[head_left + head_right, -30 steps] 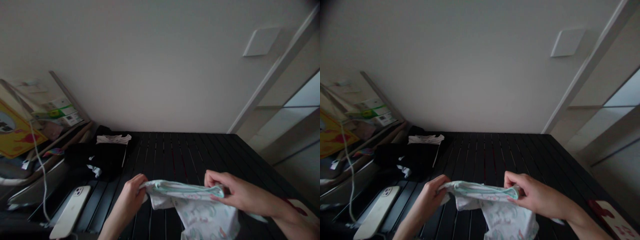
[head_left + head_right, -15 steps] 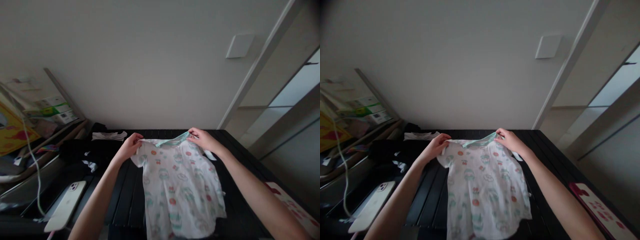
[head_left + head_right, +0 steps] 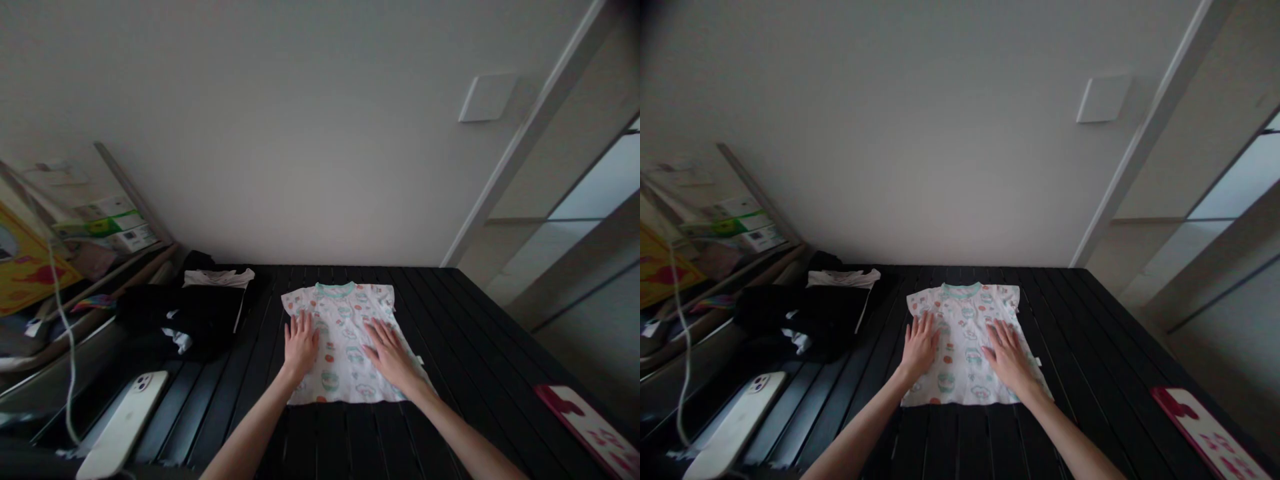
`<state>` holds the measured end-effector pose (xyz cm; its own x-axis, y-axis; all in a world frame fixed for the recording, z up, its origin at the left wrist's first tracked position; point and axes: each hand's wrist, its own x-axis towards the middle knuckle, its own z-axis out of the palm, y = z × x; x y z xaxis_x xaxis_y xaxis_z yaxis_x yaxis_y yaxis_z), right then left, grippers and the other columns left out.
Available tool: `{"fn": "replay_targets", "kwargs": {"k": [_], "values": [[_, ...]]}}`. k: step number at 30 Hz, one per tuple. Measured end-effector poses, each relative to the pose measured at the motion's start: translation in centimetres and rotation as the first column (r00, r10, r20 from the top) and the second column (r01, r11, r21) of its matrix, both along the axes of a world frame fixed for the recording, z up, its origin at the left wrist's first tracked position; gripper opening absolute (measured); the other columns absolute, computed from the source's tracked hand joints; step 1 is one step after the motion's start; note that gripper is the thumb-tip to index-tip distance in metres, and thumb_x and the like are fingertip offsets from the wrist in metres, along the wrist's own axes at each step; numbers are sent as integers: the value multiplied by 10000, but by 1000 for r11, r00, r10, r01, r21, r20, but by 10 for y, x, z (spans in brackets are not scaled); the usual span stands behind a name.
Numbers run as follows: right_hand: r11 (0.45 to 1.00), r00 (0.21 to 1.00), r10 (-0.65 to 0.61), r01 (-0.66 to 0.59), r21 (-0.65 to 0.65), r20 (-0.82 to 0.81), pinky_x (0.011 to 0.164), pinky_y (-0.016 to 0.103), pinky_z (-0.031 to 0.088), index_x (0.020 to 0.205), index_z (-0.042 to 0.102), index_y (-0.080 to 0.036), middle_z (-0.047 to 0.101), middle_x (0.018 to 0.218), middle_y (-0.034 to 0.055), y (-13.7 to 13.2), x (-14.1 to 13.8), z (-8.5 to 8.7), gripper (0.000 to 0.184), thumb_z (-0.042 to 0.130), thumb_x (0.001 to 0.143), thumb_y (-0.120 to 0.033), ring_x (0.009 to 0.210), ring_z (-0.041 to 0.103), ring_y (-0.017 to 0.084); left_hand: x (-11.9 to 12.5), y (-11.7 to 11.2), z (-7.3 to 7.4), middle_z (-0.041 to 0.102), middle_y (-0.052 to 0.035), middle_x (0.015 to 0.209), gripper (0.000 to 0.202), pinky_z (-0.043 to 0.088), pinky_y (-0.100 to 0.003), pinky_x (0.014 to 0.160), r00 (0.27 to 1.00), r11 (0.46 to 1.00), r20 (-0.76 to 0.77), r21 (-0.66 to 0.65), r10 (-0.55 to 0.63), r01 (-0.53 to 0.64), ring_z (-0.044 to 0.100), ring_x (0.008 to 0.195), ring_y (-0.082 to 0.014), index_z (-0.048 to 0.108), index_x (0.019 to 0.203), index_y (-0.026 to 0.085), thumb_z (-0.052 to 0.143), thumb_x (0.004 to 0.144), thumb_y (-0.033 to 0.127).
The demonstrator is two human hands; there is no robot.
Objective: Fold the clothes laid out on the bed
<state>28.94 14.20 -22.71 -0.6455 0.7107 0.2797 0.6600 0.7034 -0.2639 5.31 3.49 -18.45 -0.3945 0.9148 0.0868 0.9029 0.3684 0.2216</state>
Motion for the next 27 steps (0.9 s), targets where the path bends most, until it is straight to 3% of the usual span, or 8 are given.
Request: {"fn": "replay_targets", "kwargs": {"k": [5, 10, 13, 17, 19, 21, 24, 27], "values": [[999, 997, -51, 52, -5, 50, 1129, 528, 223, 1448, 375, -227, 300, 1537, 88, -8, 12, -7, 575, 352, 937, -489, 1416, 235, 296, -25, -2, -3, 346, -59, 1516, 434, 162, -609, 1086, 995, 995, -20, 17, 101, -101, 189, 1411, -359, 495, 1346, 297, 370, 946, 408], [998, 997, -52, 53, 17, -55, 1107, 597, 225, 1427, 406, -216, 304, 1531, 118, -23, 2, 12, 535, 413, 926, -406, 1406, 243, 340, -50, 18, 19, 543, -97, 1329, 372, 362, -415, 996, 976, 959, 56, 182, 213, -219, 447, 1241, -245, 561, 1225, 234, 299, 971, 307], [994, 977, 103, -107, -12, -186, 1092, 526, 326, 1377, 463, -178, 397, 1474, 142, -50, -26, 40, 481, 454, 914, -307, 1378, 314, 317, -63, 39, 23, 528, -139, 1329, 408, 350, -451, 989, 955, 949, 60, 108, 292, -297, 429, 1247, -298, 474, 1317, 201, 364, 949, 340], [920, 912, 335, -371, -128, -237, 1010, 427, 449, 1251, 557, -186, 566, 1281, 120, -113, -75, 67, 438, 596, 830, -298, 1195, 514, 278, -76, 61, 16, 515, -164, 1330, 502, 333, -478, 988, 952, 956, 90, 12, 292, -294, 397, 1260, -334, 401, 1368, 162, 479, 893, 305], [901, 916, 357, -389, -189, -183, 935, 466, 490, 1189, 582, -192, 603, 1183, 113, -144, -98, 65, 512, 702, 734, -394, 1084, 562, 307, -83, 67, 13, 537, -139, 1309, 458, 348, -439, 977, 966, 972, 110, 16, 233, -236, 412, 1248, -305, 450, 1325, 180, 490, 871, 229], [926, 945, 308, -324, -193, -109, 892, 514, 495, 1158, 590, -176, 610, 1144, 134, -166, -116, 53, 519, 723, 708, -396, 1042, 569, 340, -90, 71, 12, 577, -121, 1258, 375, 365, -401, 961, 970, 977, 126, 18, 208, -212, 447, 1219, -280, 532, 1230, 185, 486, 858, 185], [963, 978, 207, -209, -171, -27, 871, 495, 499, 1113, 600, -169, 613, 1152, 150, -177, -132, 34, 346, 618, 768, -156, 1018, 590, 327, -102, 75, 14, 618, -151, 1176, 261, 385, -360, 936, 964, 975, 153, 22, 216, -222, 501, 1174, -275, 604, 1080, 137, 488, 849, 172], [962, 981, 180, -191, -193, -74, 854, 459, 508, 1057, 599, -178, 632, 1101, 130, -174, -134, 29, 367, 533, 734, -18, 970, 618, 301, -113, 79, 18, 634, -202, 1127, 249, 419, -332, 879, 944, 963, 207, 27, 257, -268, 570, 1105, -280, 601, 1050, 87, 475, 869, 201]]}}
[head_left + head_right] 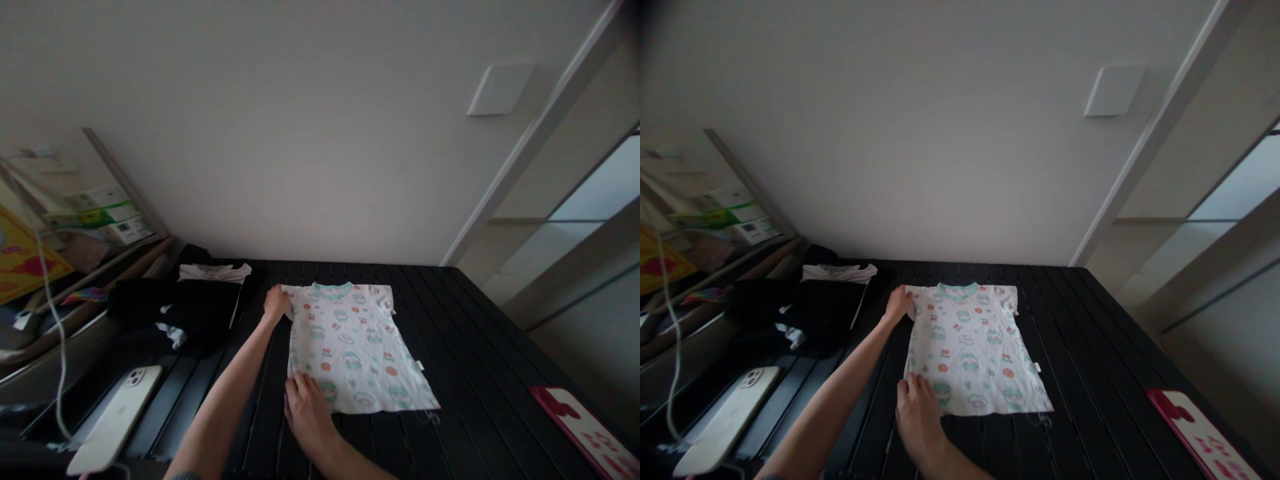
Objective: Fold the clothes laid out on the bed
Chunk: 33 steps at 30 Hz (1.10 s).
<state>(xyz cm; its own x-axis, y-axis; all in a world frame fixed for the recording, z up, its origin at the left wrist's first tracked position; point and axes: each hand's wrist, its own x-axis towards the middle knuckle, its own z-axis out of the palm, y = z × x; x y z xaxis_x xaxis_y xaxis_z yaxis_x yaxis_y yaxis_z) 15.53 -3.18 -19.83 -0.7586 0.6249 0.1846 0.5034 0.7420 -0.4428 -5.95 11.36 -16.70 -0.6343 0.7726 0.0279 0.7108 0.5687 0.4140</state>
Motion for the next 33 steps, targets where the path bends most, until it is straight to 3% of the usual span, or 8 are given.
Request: {"fn": "replay_targets", "kwargs": {"k": [4, 9, 13, 18, 22, 24, 28, 33], "values": [[989, 977, -80, 53, -136, -200, 749, 348, 531, 994, 552, -203, 644, 928, 66, 6, 8, 12, 380, 467, 698, 21, 856, 647, 235, -9, 6, 7, 666, -226, 1035, 279, 454, -324, 781, 991, 997, 110, 30, 72, -76, 643, 982, -292, 580, 1059, 72, 471, 884, 260], [961, 851, -252, 164, -223, -461, 662, 251, 485, 924, 469, -231, 585, 819, 4, 14, 30, 27, 364, 377, 692, 33, 738, 625, 157, 1, 25, 17, 694, -154, 952, 167, 462, -289, 772, 972, 982, 232, 179, 24, -67, 657, 951, -250, 591, 913, 135, 504, 868, 271], [936, 818, -337, 239, -258, -466, 607, 241, 451, 871, 444, -230, 539, 743, -13, 23, 58, 28, 284, 398, 713, 1, 655, 581, 150, 33, 53, 16, 698, -95, 850, 158, 494, -272, 716, 934, 952, 344, 307, -94, -17, 682, 836, -203, 574, 869, 147, 510, 883, 290], [915, 842, -399, 344, -210, -362, 627, 284, 450, 866, 454, -239, 556, 760, 1, 26, 89, 16, 277, 428, 714, -9, 686, 585, 187, 84, 71, -1, 708, -76, 826, 132, 530, -262, 696, 840, 906, 445, 407, -309, 117, 695, 758, -156, 559, 976, 124, 477, 907, 201], [934, 898, -356, 348, -79, -257, 715, 349, 455, 825, 497, -243, 579, 815, 37, 39, 106, 10, 226, 457, 741, -36, 805, 576, 240, 112, 49, -9, 679, -123, 1095, 238, 504, -339, 891, 804, 856, 405, 464, -435, 230, 652, 1018, -188, 554, 1091, 138, 495, 863, 103], [937, 910, -344, 349, -21, -232, 775, 375, 449, 839, 517, -232, 584, 857, 55, 61, 116, 13, 162, 476, 783, -85, 855, 563, 252, 125, 30, -11, 625, -124, 1217, 326, 425, -401, 1017, 828, 826, 290, 467, -480, 316, 568, 1175, -210, 542, 1159, 157, 475, 851, 72], [866, 857, -474, 495, 71, -204, 843, 390, 432, 953, 547, -171, 604, 958, 119, 136, 139, 18, 124, 499, 845, -207, 939, 554, 277, 160, -12, -17, 473, -129, 1414, 424, 300, -485, 1116, 852, 804, -88, 294, -515, 517, 325, 1385, -255, 464, 1312, 157, 412, 892, 128], [754, 754, -655, 651, 83, 38, 851, 345, 422, 1026, 593, -117, 627, 968, 156, 229, 158, 11, 238, 503, 871, -273, 984, 584, 274, 196, -50, -36, 244, -80, 1558, 551, 228, -553, 1130, 834, 854, -284, 83, -473, 513, 134, 1442, -318, 295, 1469, 206, 381, 946, 357]]}}
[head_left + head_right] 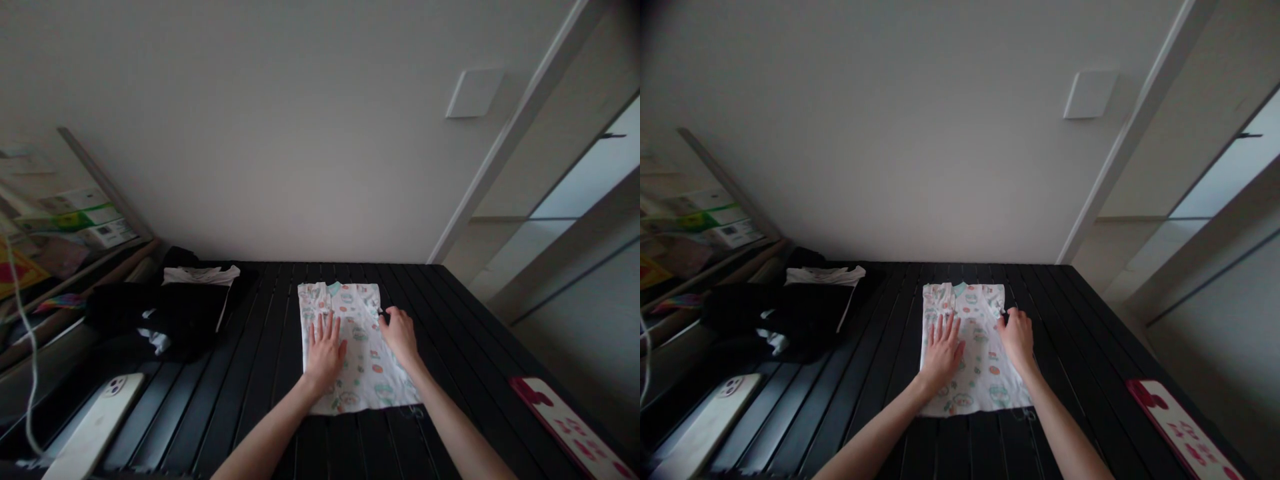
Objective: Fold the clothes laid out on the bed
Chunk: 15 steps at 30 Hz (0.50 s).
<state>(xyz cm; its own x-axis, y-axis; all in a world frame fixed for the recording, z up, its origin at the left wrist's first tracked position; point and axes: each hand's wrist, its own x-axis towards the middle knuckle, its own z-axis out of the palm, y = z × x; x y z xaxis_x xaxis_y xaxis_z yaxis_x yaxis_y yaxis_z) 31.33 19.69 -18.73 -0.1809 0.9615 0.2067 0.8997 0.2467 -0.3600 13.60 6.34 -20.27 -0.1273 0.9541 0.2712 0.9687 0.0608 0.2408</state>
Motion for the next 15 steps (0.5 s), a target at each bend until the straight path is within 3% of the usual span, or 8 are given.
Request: {"fn": "replay_targets", "kwargs": {"k": [4, 8, 12, 15], "values": [[989, 989, -103, 113, -91, 110, 810, 353, 435, 1037, 622, -79, 615, 1004, 193, 34, -5, -7, 352, 480, 895, -368, 989, 588, 298, 0, -12, -8, 215, -83, 1566, 621, 216, -547, 1135, 998, 999, -56, -39, -8, 6, 150, 1435, -337, 271, 1488, 214, 341, 941, 499], [985, 982, -140, 151, -84, 123, 787, 391, 442, 1074, 611, -47, 578, 1068, 234, 44, -20, -14, 421, 490, 886, -405, 1039, 555, 345, -15, -19, -4, 223, -60, 1565, 625, 217, -525, 1141, 995, 995, -76, -74, -69, 63, 179, 1431, -323, 266, 1491, 240, 304, 942, 535], [988, 988, -111, 121, -92, 104, 795, 359, 438, 1048, 630, -99, 586, 1088, 203, 50, -32, -19, 322, 556, 854, -345, 1073, 544, 317, -27, -24, 1, 244, -39, 1561, 601, 206, -524, 1143, 992, 993, -104, -102, -74, 64, 170, 1433, -323, 273, 1486, 259, 326, 943, 510], [990, 996, -65, 73, -117, 69, 767, 308, 432, 942, 657, -124, 629, 1030, 171, 55, -36, -20, 216, 561, 845, -291, 1023, 582, 276, -12, -26, 8, 293, -72, 1540, 580, 198, -546, 1134, 996, 993, -88, -113, -33, 23, 142, 1433, -346, 339, 1455, 210, 381, 932, 458]]}}
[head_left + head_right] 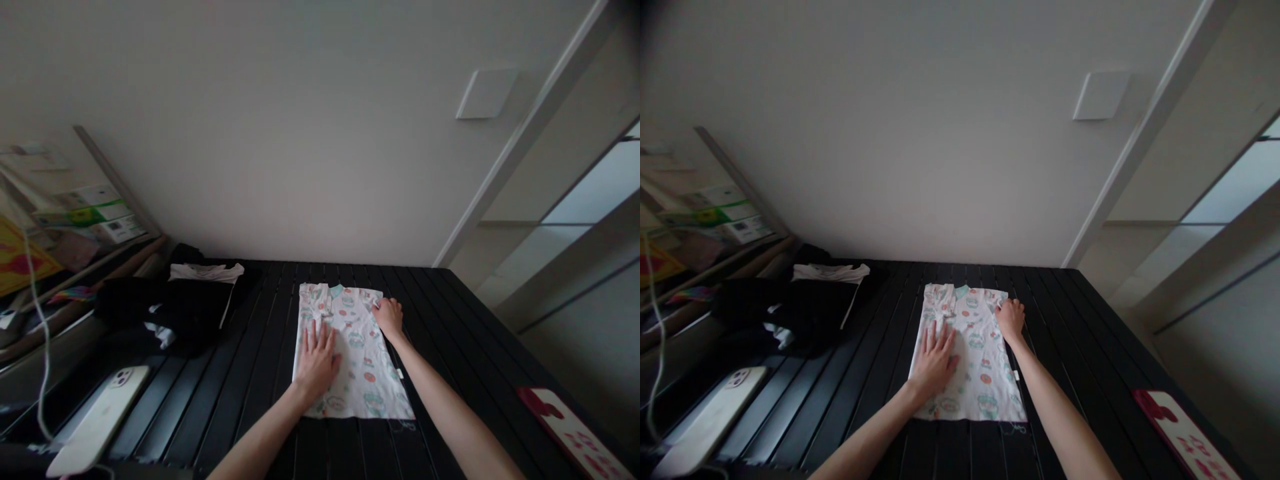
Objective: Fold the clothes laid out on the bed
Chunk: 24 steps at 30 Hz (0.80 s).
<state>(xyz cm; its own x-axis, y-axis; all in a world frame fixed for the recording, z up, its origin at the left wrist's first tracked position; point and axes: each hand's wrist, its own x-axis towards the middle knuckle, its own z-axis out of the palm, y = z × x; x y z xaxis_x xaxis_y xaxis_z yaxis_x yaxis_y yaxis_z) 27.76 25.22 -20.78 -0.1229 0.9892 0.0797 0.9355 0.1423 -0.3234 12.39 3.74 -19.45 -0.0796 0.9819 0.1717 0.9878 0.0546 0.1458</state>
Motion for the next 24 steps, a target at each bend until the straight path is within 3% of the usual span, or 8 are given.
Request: {"fn": "replay_targets", "kwargs": {"k": [3, 6, 11, 15, 17, 21, 24], "values": [[999, 998, 37, -38, -21, -52, 706, 265, 420, 933, 645, -140, 673, 912, 122, 4, -1, 1, 182, 549, 846, -267, 889, 635, 223, 40, -2, 13, 445, -78, 1435, 487, 267, -472, 1115, 987, 996, 138, -11, -81, 83, 278, 1382, -302, 445, 1366, 195, 408, 926, 399], [999, 995, 42, -45, -28, -94, 637, 256, 402, 975, 614, -153, 684, 836, 95, 6, -1, 1, 186, 520, 859, -263, 772, 654, 204, 90, -5, 22, 588, -67, 1216, 382, 399, -400, 998, 945, 985, 293, -51, -145, 167, 490, 1168, -252, 536, 1230, 216, 451, 901, 391], [996, 985, 85, -86, -2, -151, 645, 250, 400, 1001, 572, -155, 678, 824, 84, 10, 1, 1, 182, 525, 826, -169, 767, 655, 199, 143, -6, 17, 582, -157, 1137, 629, 412, -519, 926, 945, 976, 297, -125, -133, 177, 509, 1064, -347, 578, 1159, 133, 569, 760, 619], [986, 963, 167, -162, 41, -211, 704, 245, 421, 1091, 533, -131, 682, 898, 88, 15, -1, 3, 307, 498, 790, -79, 822, 652, 190, 149, -3, 12, 587, -173, 1116, 412, 396, -521, 941, 952, 972, 269, -138, -148, 190, 534, 1044, -323, 562, 1189, 102, 487, 853, 329], [977, 948, 215, -205, 65, -234, 750, 249, 430, 1124, 532, -127, 683, 946, 92, 17, -4, 6, 365, 474, 774, -41, 861, 650, 187, 144, -5, 15, 601, -160, 1097, 428, 393, -497, 954, 945, 967, 289, -149, -155, 204, 559, 1014, -293, 526, 1247, 109, 449, 838, 205], [949, 910, 316, -298, 106, -268, 848, 263, 436, 1140, 585, -127, 686, 1043, 111, 18, -22, 14, 412, 437, 775, -5, 974, 640, 190, 122, -15, 34, 615, -104, 1097, 460, 434, -385, 907, 921, 979, 382, -148, -71, 138, 584, 985, -240, 527, 1252, 179, 433, 804, 141], [924, 877, 382, -358, 134, -290, 928, 263, 418, 1104, 636, -119, 669, 1131, 126, 17, -47, 21, 394, 432, 789, -1, 1063, 615, 189, 101, -25, 52, 630, -73, 1078, 425, 436, -355, 889, 903, 987, 428, -151, 24, 46, 595, 966, -218, 576, 1186, 216, 409, 804, 132]]}}
